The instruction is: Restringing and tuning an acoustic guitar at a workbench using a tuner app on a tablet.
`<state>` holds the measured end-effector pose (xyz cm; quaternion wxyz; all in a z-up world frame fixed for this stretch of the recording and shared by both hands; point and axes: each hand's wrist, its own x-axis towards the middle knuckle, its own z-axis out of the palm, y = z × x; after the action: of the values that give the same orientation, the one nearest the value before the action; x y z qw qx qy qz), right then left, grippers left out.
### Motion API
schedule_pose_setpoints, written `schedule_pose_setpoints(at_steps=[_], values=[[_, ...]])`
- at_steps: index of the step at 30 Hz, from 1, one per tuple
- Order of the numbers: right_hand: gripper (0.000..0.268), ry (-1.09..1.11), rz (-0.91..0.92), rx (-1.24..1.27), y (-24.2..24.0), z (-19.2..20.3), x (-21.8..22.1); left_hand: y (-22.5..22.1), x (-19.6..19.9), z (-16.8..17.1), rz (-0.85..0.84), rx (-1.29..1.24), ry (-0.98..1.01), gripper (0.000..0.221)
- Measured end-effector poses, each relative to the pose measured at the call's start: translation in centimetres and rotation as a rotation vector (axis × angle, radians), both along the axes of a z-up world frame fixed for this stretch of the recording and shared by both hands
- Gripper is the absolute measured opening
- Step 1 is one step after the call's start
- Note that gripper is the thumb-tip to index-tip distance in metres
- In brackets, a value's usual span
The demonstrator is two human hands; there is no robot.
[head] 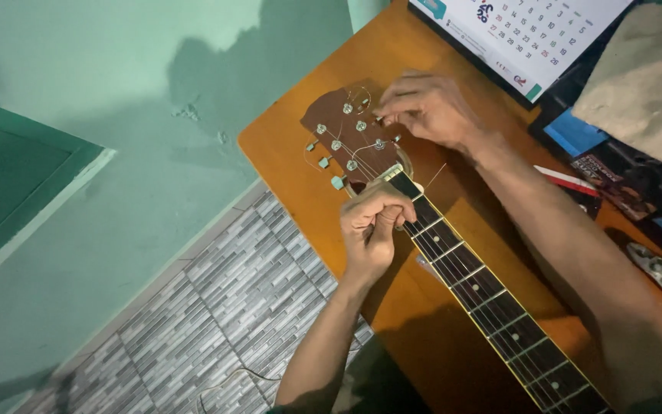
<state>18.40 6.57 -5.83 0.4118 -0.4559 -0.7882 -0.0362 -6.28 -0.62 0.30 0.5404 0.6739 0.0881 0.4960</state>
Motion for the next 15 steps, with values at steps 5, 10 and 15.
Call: schedule_pose_setpoints(at_steps=[5, 10, 15], values=[[0.036, 0.371, -0.078, -0.671, -2.0, 3.2, -1.3, 0.1, 0.2, 0.4, 0.007, -0.026, -0.032, 0.029], [0.036, 0.503, -0.187, -0.845, -1.5, 3.1, -2.2, 0.2, 0.4, 0.5, 0.010, -0.047, -0.058, 0.037], [0.032, -0.496, -0.268, 0.219, -0.8, -3.4, 1.7, 0.2, 0.8, -0.4, 0.016, -0.083, -0.083, 0.039]])
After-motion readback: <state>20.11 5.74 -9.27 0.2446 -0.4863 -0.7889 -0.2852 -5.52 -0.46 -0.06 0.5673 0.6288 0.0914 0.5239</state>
